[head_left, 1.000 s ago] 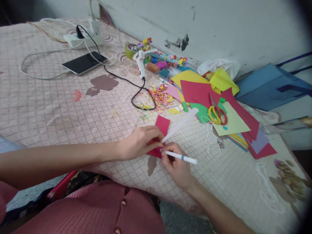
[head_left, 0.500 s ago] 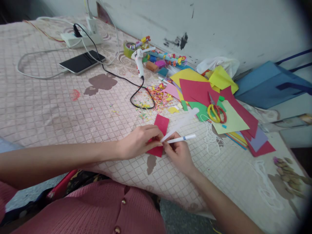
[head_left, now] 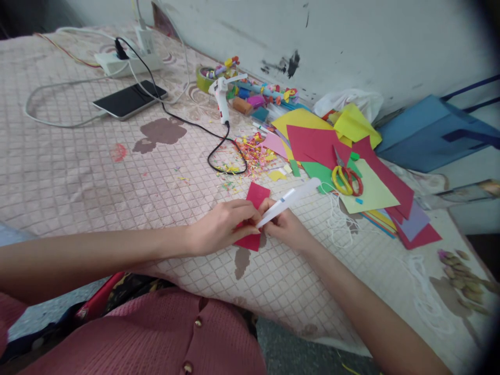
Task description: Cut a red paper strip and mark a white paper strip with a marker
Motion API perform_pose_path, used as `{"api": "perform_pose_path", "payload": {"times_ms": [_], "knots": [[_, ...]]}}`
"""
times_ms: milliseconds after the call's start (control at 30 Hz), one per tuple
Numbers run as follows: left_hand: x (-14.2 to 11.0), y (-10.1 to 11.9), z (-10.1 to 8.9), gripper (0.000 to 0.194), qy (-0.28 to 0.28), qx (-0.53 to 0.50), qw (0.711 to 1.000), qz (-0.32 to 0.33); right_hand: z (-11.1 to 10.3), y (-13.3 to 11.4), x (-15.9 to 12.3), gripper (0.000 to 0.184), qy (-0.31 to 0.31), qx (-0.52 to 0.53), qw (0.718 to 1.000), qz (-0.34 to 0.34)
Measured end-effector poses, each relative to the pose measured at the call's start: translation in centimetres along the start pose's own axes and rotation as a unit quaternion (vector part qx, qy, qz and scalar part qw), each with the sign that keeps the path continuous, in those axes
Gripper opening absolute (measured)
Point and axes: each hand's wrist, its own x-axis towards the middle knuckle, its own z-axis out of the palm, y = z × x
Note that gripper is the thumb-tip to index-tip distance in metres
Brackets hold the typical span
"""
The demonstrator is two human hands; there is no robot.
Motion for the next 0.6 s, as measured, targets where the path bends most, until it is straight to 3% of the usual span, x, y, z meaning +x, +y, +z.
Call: {"api": "perform_pose_path", "payload": {"times_ms": [600], "knots": [[0.1,0.1,-0.1,0.006,0.001,0.001,1.0,-0.006,-0.9,-0.9,2.9,0.02,-0.12,0.053,0.991,0.02]]}}
